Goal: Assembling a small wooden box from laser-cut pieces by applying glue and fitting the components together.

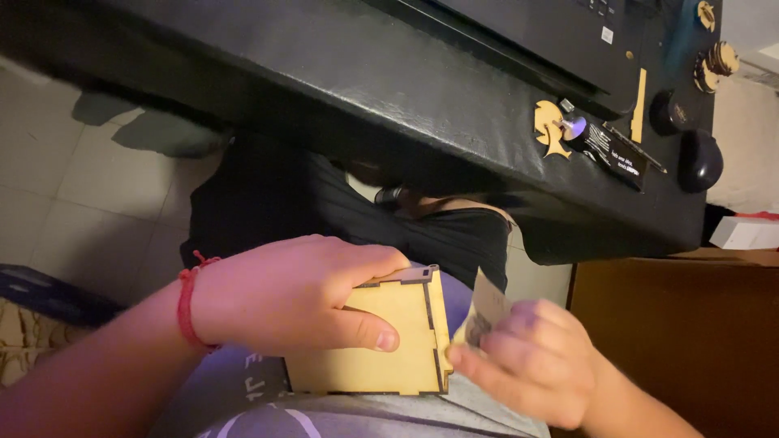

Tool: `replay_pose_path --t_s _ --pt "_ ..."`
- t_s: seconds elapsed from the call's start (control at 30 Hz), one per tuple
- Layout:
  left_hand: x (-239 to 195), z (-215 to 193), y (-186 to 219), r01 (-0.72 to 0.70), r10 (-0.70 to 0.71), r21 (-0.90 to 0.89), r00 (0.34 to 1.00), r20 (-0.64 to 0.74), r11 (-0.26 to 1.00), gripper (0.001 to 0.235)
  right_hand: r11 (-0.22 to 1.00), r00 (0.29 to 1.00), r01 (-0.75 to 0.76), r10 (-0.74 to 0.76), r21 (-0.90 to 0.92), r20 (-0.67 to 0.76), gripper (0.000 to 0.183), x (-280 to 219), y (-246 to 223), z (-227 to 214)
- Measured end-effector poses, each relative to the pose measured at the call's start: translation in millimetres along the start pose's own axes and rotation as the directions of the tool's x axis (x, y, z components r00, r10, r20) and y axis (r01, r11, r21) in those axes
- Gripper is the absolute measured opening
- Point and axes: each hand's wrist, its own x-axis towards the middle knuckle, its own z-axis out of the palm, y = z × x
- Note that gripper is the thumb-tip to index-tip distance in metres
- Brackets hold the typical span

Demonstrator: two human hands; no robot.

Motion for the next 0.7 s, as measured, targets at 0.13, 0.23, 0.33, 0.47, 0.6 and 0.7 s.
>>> replay_pose_path --t_s 0.13,0.23,0.33,0.47,0.6,0.7 --pt "3 1 -2 -0.013 0.013 0.020 1.000 0.007 1.000 0.034 0.988 0.984 -0.156 0.154 -0.018 -0.087 0.019 13 16 10" --pt "3 2 -5 -0.040 0.040 0.010 0.999 -0.015 0.999 0.035 0.983 0.967 -0.185 0.183 0.003 -0.177 0.016 21 24 19" --pt "2 3 -11 -0.041 0.041 -0.009 0.999 -0.033 0.999 0.033 0.979 0.963 -0.191 0.202 0.077 -0.180 0.016 10 16 25" --pt "-1 3 -15 -0.022 0.020 -0.046 0.998 -0.059 0.999 0.029 0.913 0.940 -0.295 0.331 0.280 -0.087 0.017 -10 -15 28" --pt "-7 -1 -12 0.008 -0.014 -0.143 0.999 -0.045 0.990 0.040 0.926 0.965 -0.240 0.260 0.290 -0.033 0.017 -17 -21 2" --pt "-7 2 -13 0.022 -0.029 -0.158 0.999 -0.040 0.987 0.038 0.891 0.904 -0.404 0.423 0.206 -0.056 0.018 -24 -32 -12"
